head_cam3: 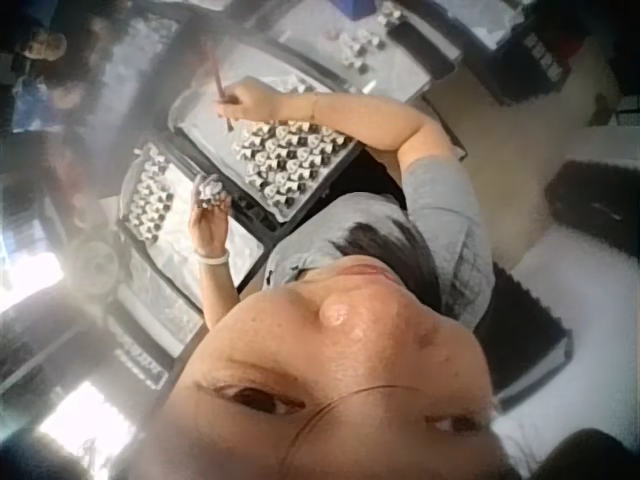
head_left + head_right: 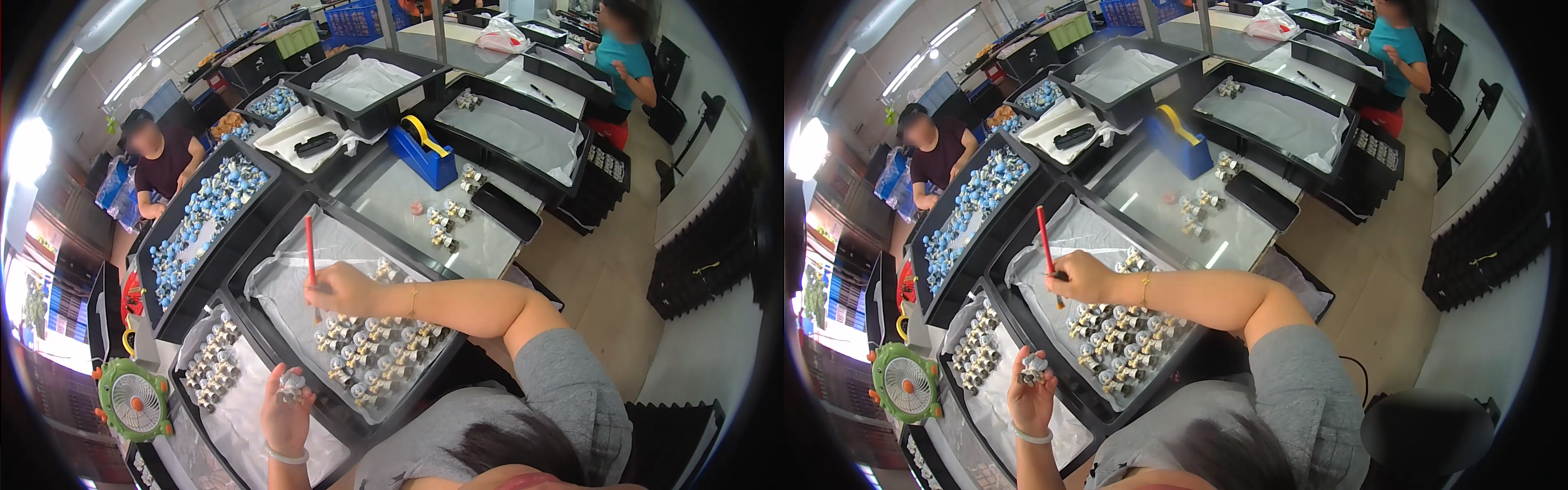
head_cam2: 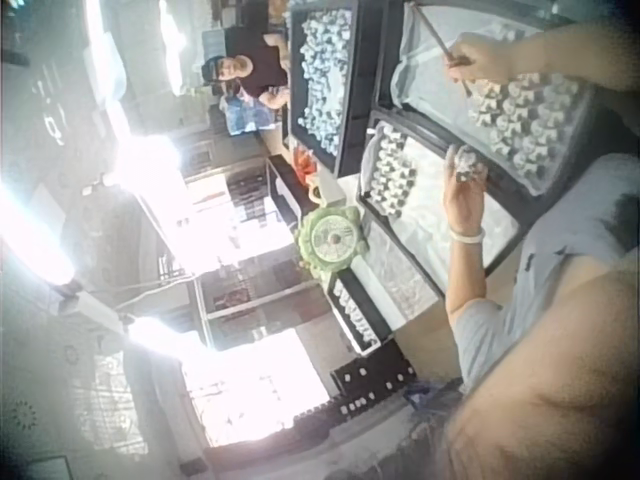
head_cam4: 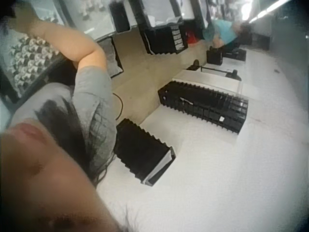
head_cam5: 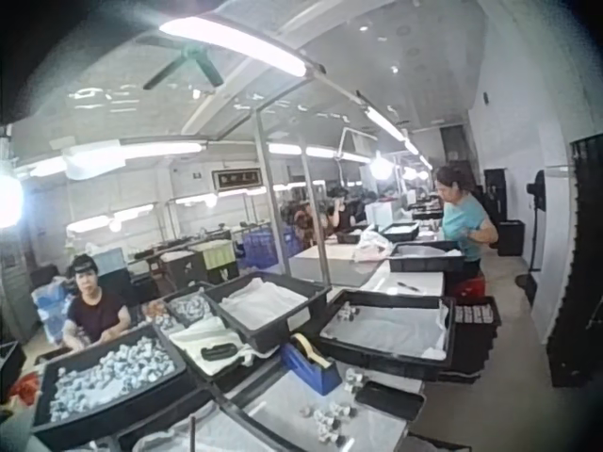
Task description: The person paints small figurines with a red-handled brush in a workshop setting. They pick up each figurine from a tray, apply paint to specific details, and place the finished items into a separate tray. The process is repeated continuously throughout the clip.
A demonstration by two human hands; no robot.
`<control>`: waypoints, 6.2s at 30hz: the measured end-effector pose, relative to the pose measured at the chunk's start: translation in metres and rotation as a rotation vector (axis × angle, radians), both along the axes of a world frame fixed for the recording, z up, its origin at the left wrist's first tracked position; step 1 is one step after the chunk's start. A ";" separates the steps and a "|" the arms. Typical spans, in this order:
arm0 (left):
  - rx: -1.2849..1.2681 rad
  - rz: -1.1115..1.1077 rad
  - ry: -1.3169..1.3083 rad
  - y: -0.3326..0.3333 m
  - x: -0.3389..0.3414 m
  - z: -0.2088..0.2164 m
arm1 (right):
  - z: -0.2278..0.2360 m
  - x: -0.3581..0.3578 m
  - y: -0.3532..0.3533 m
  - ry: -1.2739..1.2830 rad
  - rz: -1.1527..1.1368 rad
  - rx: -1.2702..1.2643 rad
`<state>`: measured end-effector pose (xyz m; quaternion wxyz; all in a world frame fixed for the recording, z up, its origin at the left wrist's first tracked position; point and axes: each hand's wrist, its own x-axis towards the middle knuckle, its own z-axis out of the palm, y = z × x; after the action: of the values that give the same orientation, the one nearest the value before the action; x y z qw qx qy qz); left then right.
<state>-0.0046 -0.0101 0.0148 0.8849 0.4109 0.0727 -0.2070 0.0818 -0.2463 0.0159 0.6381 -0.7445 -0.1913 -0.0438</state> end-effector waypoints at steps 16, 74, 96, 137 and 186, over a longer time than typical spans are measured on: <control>0.093 -0.334 -0.216 -0.007 -0.004 -0.029 | -0.037 0.033 -0.004 -0.104 -0.234 -0.046; 0.138 -0.371 -0.216 0.001 0.003 -0.033 | -0.034 0.015 0.010 0.135 0.004 0.027; 0.112 -0.134 -0.456 0.003 0.010 -0.036 | -0.028 0.005 0.018 0.004 -0.081 -0.010; 1.462 0.127 -1.096 0.012 -0.005 -0.007 | 0.001 -0.040 0.048 -0.079 0.395 -0.106; 1.998 -1.128 -0.653 -0.080 0.123 -0.048 | -0.016 0.015 0.028 0.082 -0.124 0.372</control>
<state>0.1185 -0.0901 -0.0334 -0.0658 0.9250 -0.2177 -0.3043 0.0964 -0.2181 0.0002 0.7681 -0.6253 -0.1075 -0.0869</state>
